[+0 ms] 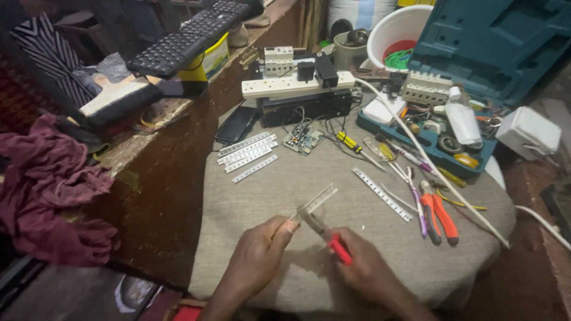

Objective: The person uses red-handled pliers to cut a white LED strip into smaller segments. They hold the strip with one hand and repeatedly snip it with the pliers, placing the cut pieces on the table.

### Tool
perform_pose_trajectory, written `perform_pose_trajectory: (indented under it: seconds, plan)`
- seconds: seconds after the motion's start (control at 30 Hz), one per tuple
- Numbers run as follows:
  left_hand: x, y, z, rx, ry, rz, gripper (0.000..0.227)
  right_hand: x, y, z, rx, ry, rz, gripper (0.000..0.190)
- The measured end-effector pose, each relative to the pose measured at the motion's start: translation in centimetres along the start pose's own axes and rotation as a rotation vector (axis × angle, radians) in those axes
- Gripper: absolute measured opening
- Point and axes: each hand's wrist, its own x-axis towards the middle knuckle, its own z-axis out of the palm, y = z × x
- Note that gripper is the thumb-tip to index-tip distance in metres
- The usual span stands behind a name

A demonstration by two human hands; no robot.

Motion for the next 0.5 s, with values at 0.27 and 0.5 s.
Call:
perform_pose_trajectory:
  seconds: [0.27, 0.5]
  plan:
    - [0.8, -3.0, 1.5, -0.804, -0.050, -0.078, 0.040, -1.9, -2.8, -0.6, 0.421, -0.124, 0.283, 0.028]
    - [2.6, -3.4, 5.5, -0.907, 0.136, 0.057, 0.062, -4.6, -9.9, 1.1, 0.976, -0.140, 0.727, 0.033]
